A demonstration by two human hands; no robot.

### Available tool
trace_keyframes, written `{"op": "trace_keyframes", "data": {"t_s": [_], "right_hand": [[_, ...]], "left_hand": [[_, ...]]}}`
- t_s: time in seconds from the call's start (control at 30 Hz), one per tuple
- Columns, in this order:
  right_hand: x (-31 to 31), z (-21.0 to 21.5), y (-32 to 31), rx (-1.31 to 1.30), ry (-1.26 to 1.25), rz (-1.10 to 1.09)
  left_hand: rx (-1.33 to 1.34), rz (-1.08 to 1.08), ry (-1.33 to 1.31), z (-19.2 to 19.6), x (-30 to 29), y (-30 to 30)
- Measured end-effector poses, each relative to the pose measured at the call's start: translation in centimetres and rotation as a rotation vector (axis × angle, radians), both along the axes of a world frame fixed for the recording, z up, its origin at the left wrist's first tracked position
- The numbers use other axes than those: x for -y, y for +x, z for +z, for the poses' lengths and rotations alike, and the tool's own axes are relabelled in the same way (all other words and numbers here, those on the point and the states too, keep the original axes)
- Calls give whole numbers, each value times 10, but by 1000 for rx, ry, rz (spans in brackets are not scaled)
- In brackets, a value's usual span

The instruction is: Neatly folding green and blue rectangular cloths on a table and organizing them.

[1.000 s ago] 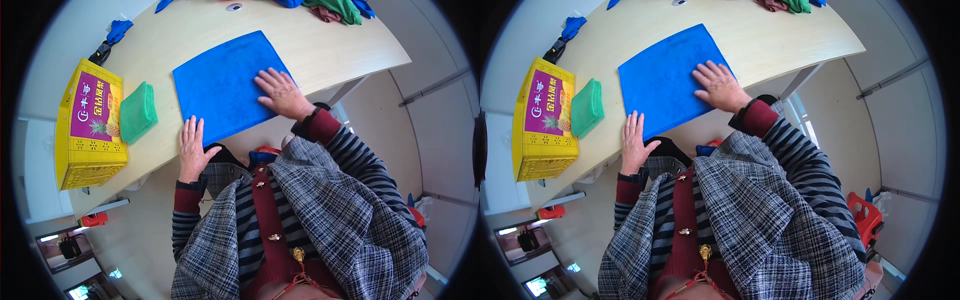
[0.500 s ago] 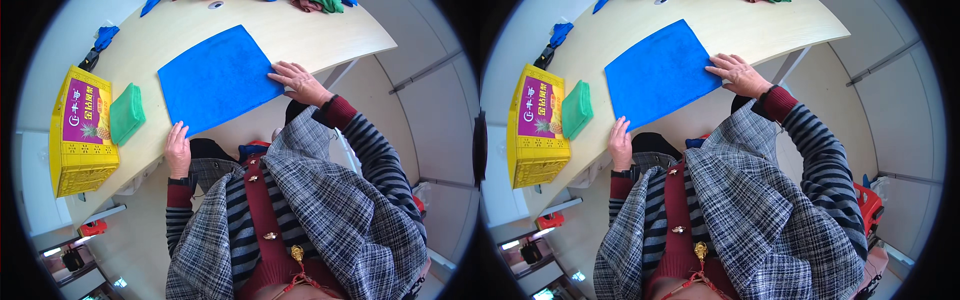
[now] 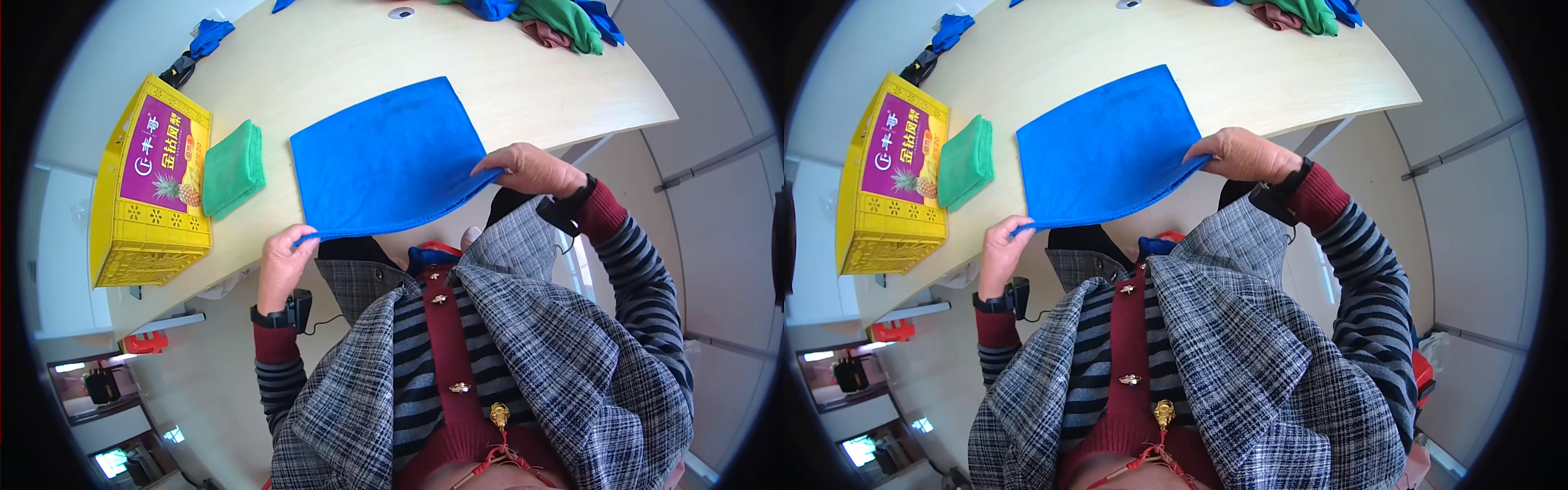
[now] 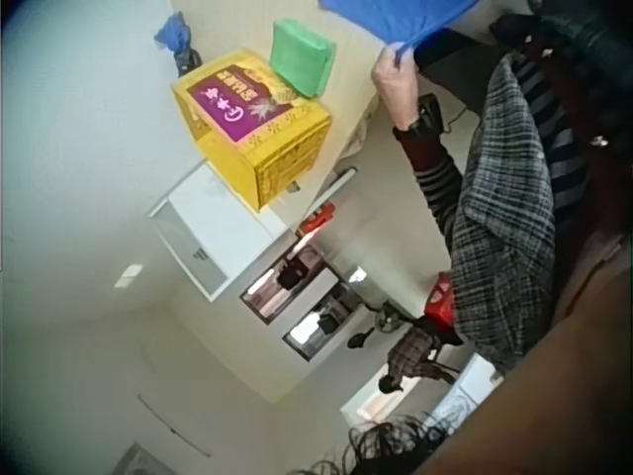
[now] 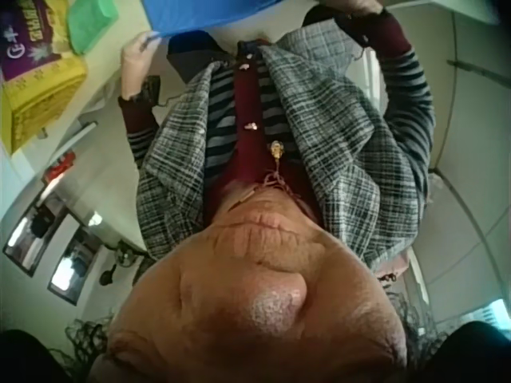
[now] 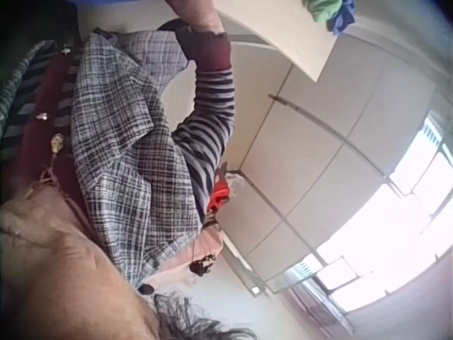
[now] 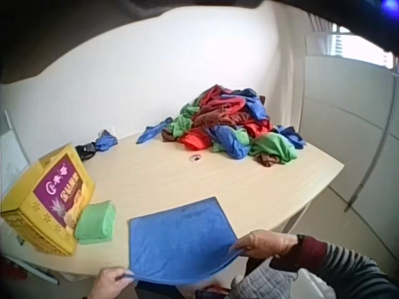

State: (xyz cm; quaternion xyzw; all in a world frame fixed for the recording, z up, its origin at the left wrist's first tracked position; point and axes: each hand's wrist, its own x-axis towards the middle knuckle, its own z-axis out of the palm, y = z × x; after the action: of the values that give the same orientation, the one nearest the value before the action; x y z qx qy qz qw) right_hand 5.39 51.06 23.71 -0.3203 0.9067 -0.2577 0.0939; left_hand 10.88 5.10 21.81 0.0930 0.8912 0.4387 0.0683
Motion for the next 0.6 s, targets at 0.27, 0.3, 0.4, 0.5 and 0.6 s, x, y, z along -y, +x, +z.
{"op": "trace_keyframes", "data": {"t_s": [0.27,0.3,0.4,0.5,0.6], "right_hand": [[20,2,-135,425,-308,-346],[22,-13,-147,422,-303,-346],[28,-42,-171,360,-97,-535],[43,-47,-167,356,-265,-612],[37,-51,-143,350,-357,-714]], "left_hand": [[-204,143,48,-22,18,-163],[-215,169,1,-34,15,-181],[-219,213,-25,-68,15,-212],[-172,269,0,-91,30,-214],[-114,361,307,-93,21,-200]]}}
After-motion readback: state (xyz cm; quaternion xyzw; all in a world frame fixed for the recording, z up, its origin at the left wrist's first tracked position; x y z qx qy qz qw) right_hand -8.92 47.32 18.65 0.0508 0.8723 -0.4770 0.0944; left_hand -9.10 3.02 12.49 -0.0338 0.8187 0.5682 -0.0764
